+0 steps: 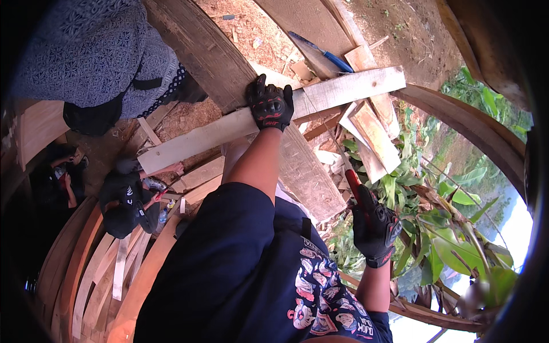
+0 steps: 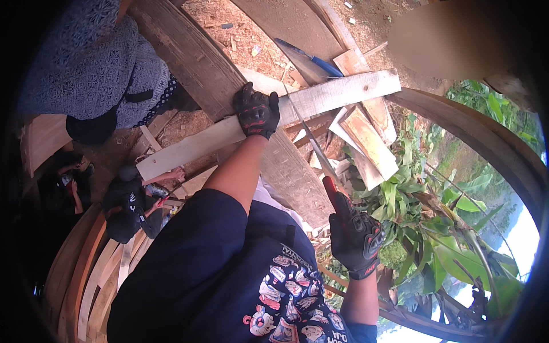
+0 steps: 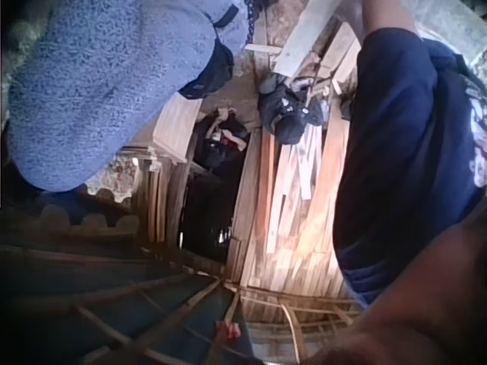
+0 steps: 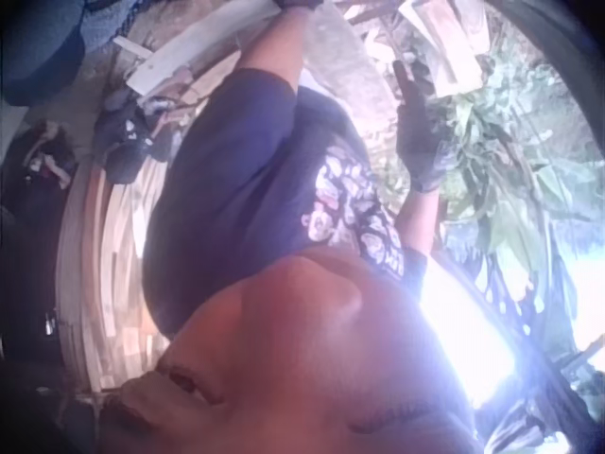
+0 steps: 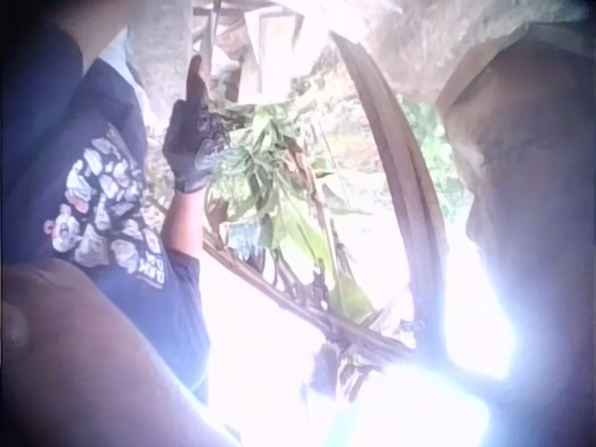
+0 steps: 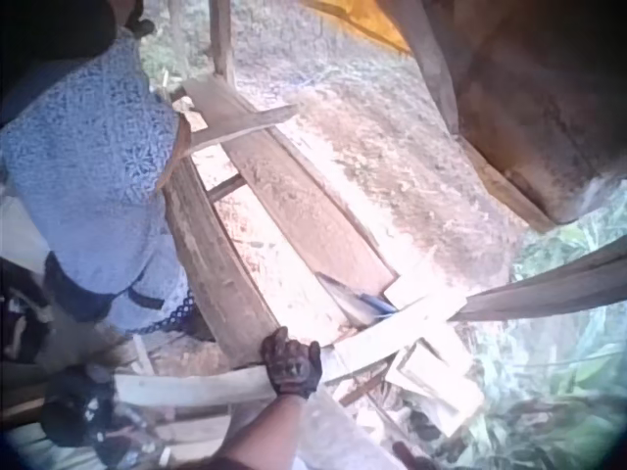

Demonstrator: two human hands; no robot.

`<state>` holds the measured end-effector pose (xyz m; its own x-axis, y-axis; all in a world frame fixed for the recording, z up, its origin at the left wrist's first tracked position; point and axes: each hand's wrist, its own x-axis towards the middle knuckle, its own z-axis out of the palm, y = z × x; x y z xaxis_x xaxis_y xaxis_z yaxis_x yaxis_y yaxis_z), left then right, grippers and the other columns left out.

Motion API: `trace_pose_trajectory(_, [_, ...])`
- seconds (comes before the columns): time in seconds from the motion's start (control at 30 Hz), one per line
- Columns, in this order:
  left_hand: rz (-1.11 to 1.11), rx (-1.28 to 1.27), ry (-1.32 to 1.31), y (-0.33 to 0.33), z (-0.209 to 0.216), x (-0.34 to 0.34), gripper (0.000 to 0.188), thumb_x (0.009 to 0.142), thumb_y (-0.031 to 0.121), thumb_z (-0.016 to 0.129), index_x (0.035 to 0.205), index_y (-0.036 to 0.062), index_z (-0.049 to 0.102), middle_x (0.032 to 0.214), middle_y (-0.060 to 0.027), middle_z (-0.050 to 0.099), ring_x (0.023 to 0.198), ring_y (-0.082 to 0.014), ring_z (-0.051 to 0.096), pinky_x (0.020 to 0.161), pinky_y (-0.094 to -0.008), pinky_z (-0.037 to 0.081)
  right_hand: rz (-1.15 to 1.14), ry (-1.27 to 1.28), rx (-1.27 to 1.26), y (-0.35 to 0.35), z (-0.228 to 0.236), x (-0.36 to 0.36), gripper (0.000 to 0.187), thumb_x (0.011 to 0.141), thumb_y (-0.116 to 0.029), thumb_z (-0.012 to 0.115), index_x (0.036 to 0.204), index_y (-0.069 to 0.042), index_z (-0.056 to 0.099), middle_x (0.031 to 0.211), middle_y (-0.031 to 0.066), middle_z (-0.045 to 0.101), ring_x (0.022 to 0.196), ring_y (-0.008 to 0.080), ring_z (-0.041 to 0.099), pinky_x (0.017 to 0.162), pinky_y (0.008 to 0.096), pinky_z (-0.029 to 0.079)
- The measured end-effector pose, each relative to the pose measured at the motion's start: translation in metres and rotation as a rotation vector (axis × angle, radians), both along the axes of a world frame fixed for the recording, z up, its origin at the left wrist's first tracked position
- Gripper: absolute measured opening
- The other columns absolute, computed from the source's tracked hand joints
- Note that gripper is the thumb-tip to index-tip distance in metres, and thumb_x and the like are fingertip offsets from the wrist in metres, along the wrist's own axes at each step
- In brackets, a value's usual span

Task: The person uses a hand saw to cut a wooden plank on a makeshift workbench. They reposition the plank and continue sawing to complete the cut, then set the saw aside.

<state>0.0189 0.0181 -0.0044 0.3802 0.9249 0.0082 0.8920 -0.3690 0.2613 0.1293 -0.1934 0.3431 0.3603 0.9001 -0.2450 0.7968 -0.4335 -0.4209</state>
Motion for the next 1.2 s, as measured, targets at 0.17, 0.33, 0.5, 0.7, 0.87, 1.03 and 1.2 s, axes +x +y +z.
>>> trace_pose_trajectory(0.17, [-0.041,-0.066,0.046,0.002,0.007,0.001,0.061,0.11,0.047,0.047,0.096,0.0012,0.084,0.107,-0.012,0.082,0.145,-0.0291,0.052,0.127,-0.0515,0.029,-0.536,0.514,0.069,0.01,0.004,0.016,0.039,0.112,-0.01,0.056,0.148,0.002,0.06,0.138,0.0163,0.075,0.112,0.0272,0.076,0.098,0.0378,0.057])
trace_pose_trajectory(0.33, [-0.005,-0.075,0.009,-0.002,0.019,0.001,0.061,0.111,0.046,0.046,0.098,-0.0006,0.083,0.111,-0.0125,0.082,0.144,-0.0295,0.053,0.125,-0.0518,0.031,0.005,0.124,-0.213,0.034,0.036,-0.031,0.051,0.111,-0.013,0.056,0.161,-0.005,0.05,0.148,0.0137,0.07,0.124,0.0358,0.073,0.102,0.0439,0.057])
trace_pose_trajectory(0.5, [-0.032,-0.164,0.074,0.001,0.011,0.0,0.061,0.113,0.049,0.041,0.104,0.0066,0.084,0.119,-0.0082,0.08,0.147,-0.028,0.05,0.127,-0.0549,0.028,-0.482,0.299,0.053,0.009,0.039,-0.018,0.047,0.111,-0.023,0.058,0.15,0.003,0.062,0.13,0.0166,0.076,0.1,0.0204,0.074,0.086,0.0346,0.057])
trace_pose_trajectory(0.7, [-0.034,-0.098,0.019,0.002,0.006,-0.001,0.064,0.113,0.045,0.041,0.094,0.0011,0.083,0.104,-0.0145,0.081,0.136,-0.0281,0.059,0.127,-0.0459,0.03,-0.327,0.097,0.067,0.022,0.083,0.017,0.044,0.109,-0.019,0.06,0.147,0.003,0.066,0.116,0.0086,0.078,0.075,0.008,0.062,0.068,0.025,0.049])
trace_pose_trajectory(0.87, [0.006,0.016,-0.096,0.0,0.015,0.001,0.063,0.112,0.043,0.043,0.087,0.0014,0.083,0.097,-0.0168,0.081,0.129,-0.0296,0.064,0.126,-0.0437,0.034,-0.371,0.349,0.125,0.039,0.024,0.019,0.044,0.105,-0.014,0.067,0.146,0.0,0.068,0.121,0.0085,0.077,0.086,0.0099,0.062,0.077,0.0267,0.048])
trace_pose_trajectory(1.03, [-0.051,0.019,-0.092,-0.001,-0.004,0.0,0.058,0.111,0.041,0.047,0.082,0.0019,0.08,0.09,-0.017,0.079,0.115,-0.0297,0.07,0.125,-0.0422,0.035,-0.377,0.432,0.073,0.069,-0.067,0.02,0.042,0.102,-0.013,0.074,0.143,-0.003,0.071,0.134,0.0163,0.077,0.118,0.0204,0.074,0.104,0.0356,0.055])
trace_pose_trajectory(1.2, [-0.035,0.096,-0.13,0.001,-0.007,-0.002,0.055,0.109,0.04,0.052,0.08,0.0025,0.079,0.087,-0.0167,0.078,0.113,-0.0302,0.07,0.125,-0.0441,0.035,-0.499,0.492,0.122,0.08,-0.138,0.016,0.043,0.103,-0.018,0.074,0.145,-0.006,0.07,0.132,0.0147,0.078,0.117,0.0201,0.075,0.101,0.0369,0.057])
